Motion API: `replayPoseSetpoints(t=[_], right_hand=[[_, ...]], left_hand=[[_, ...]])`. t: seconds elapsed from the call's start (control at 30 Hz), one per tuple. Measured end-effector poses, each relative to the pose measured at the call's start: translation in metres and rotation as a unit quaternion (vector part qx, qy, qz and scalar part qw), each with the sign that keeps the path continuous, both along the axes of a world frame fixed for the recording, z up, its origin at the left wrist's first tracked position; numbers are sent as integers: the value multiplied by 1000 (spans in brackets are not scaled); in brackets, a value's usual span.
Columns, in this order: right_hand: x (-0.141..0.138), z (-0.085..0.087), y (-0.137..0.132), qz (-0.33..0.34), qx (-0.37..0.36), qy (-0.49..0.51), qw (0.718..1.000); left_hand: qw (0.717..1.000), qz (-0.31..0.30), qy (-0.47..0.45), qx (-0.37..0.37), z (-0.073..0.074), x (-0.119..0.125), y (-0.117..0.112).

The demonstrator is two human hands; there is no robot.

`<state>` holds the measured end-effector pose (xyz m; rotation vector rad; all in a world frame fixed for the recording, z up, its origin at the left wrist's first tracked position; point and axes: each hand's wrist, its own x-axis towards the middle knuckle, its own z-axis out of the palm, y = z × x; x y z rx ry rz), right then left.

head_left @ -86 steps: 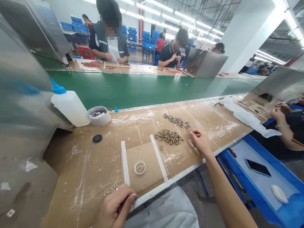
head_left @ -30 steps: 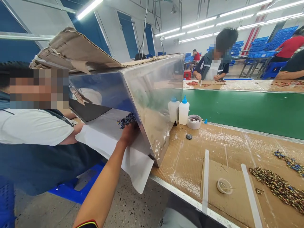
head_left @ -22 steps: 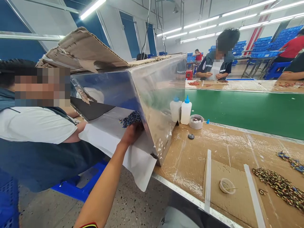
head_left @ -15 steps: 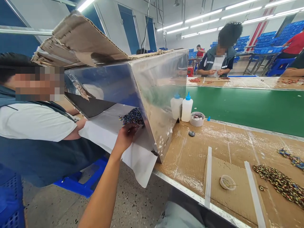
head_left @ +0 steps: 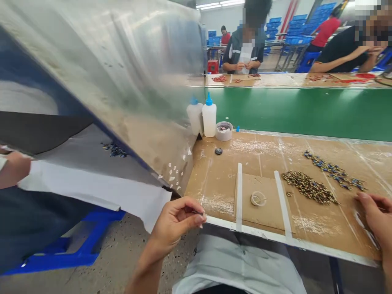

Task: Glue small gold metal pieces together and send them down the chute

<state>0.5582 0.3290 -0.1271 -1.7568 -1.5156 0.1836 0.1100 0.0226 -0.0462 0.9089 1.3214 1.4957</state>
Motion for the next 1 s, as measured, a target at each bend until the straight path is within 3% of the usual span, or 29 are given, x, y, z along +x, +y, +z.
replayPoseSetpoints(t=[0.17,0.33,0.5,0.7,1.0], right_hand=[[-9,9,3,-17,-29,12,999],[-12,8,5,-27,-44,29,998],[-12,9,4,-26,-29,30,999],[-12,9,3,-10,-25,42,999],[-21,14,1,-35,-29,47,998]], left_hand=[[999,-12,-47,-14,-17,13,41],[999,-27,21,3,-23,21,63],[987,-60,141,40,-30,28,66],[991,-76,111,16,-34,33,68],[986,-15,151,64,-41,29,73]])
